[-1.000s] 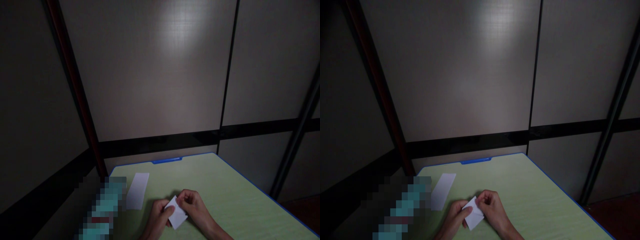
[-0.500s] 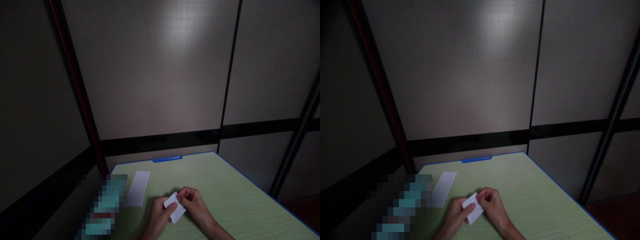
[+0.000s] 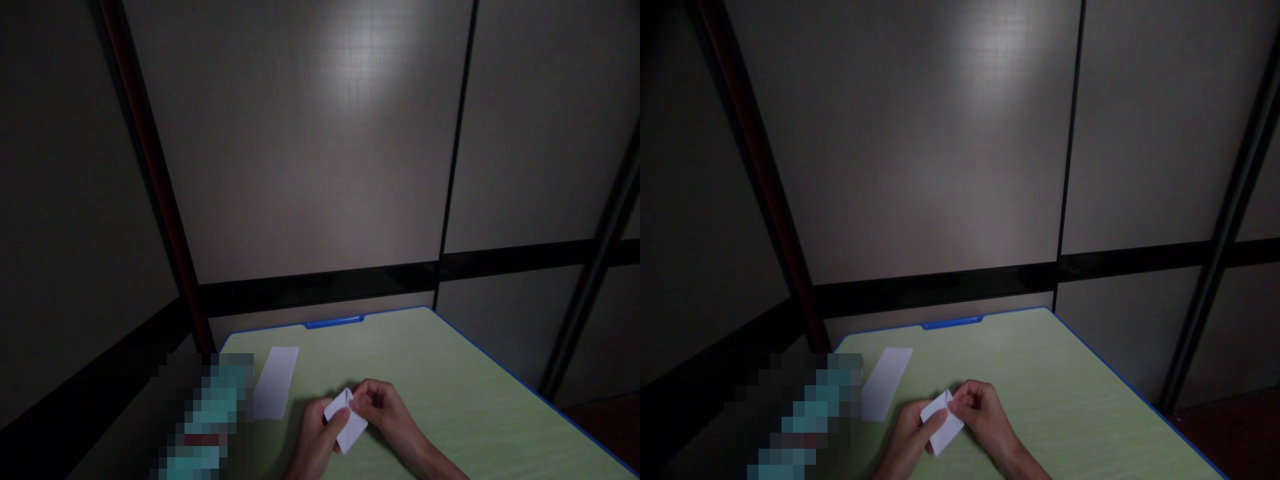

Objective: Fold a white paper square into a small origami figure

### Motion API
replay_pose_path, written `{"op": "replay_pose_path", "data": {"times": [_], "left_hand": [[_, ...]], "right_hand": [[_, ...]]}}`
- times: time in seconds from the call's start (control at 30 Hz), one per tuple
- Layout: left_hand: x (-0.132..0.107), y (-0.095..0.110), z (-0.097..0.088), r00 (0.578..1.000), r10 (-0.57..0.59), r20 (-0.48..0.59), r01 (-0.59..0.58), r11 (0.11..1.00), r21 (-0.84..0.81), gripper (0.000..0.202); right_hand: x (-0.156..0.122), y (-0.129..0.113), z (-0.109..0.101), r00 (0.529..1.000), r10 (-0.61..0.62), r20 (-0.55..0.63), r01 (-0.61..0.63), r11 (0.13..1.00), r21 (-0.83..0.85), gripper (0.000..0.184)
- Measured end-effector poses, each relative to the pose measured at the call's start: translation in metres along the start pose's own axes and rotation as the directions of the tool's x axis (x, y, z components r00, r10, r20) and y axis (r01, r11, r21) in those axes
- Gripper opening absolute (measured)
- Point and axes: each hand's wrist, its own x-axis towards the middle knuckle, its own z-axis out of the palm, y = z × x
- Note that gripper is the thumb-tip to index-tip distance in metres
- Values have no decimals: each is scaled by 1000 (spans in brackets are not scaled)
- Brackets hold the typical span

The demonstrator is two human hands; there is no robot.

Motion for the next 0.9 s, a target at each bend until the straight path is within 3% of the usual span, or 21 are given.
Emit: {"op": "replay_pose_path", "data": {"times": [0.23,0.4,0.9], "left_hand": [[-3,7,4,999,-27,-19,26,1000,-13,38],[-3,5,2,1000,14,-26,-14,1000,6,37],[-1,-3,-2,999,45,2,-45,999,14,34]], "right_hand": [[-2,0,4,999,34,-10,-33,994,100,22],[-2,1,5,995,79,-59,-70,989,133,17],[-3,6,3,995,52,-86,-32,975,219,12]]}}
